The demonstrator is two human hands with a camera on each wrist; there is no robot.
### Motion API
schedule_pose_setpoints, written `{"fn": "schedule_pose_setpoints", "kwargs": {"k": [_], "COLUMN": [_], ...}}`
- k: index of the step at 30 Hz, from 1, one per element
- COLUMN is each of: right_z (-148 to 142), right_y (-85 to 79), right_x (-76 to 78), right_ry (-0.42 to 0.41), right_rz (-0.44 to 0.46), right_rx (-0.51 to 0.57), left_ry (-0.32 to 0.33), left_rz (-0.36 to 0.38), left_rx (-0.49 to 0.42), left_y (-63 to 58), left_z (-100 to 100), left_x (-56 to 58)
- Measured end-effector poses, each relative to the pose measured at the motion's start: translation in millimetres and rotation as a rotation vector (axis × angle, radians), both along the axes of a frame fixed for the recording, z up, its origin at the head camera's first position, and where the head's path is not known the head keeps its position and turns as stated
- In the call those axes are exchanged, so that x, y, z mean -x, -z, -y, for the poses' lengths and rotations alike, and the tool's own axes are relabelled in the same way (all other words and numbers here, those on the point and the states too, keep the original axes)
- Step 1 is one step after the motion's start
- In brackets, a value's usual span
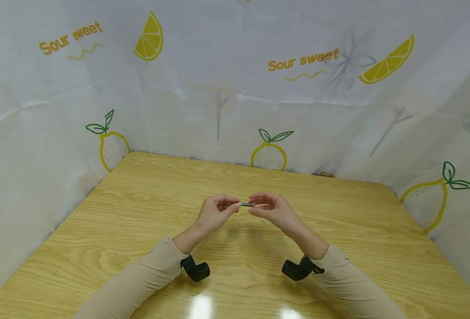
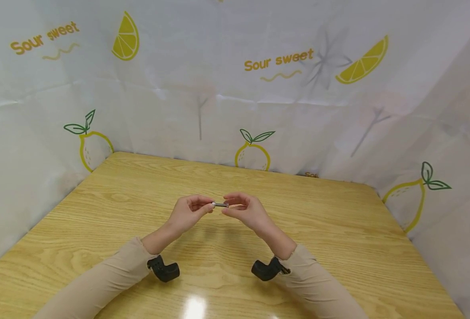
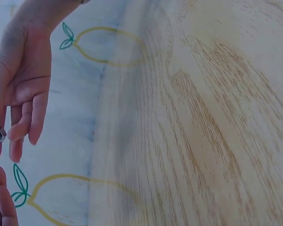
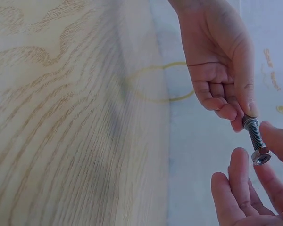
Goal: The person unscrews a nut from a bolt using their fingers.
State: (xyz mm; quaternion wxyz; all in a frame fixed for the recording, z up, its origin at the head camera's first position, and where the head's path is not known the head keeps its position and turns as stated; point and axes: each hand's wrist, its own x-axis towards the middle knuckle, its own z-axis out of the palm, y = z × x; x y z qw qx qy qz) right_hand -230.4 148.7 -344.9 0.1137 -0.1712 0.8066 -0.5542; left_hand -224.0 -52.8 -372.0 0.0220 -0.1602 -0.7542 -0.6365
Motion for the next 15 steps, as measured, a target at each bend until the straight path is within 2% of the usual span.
{"fn": "schedule_pose_setpoints", "kwargs": {"k": [5, 15], "right_z": [0.7, 1.3], "right_y": [-0.1, 0.6], "right_x": [1.3, -1.4], "right_ry": [-0.006, 0.019], "right_rz": [0.027, 0.012], "right_rx": [0.021, 0.026], "left_ry": [-0.007, -0.002], "left_rz": [0.005, -0.005], "left_rx": [0.003, -0.006], "left_y": [0.2, 1.4], "left_z": [0.0, 0.3], "left_x": [0.2, 0.6]}}
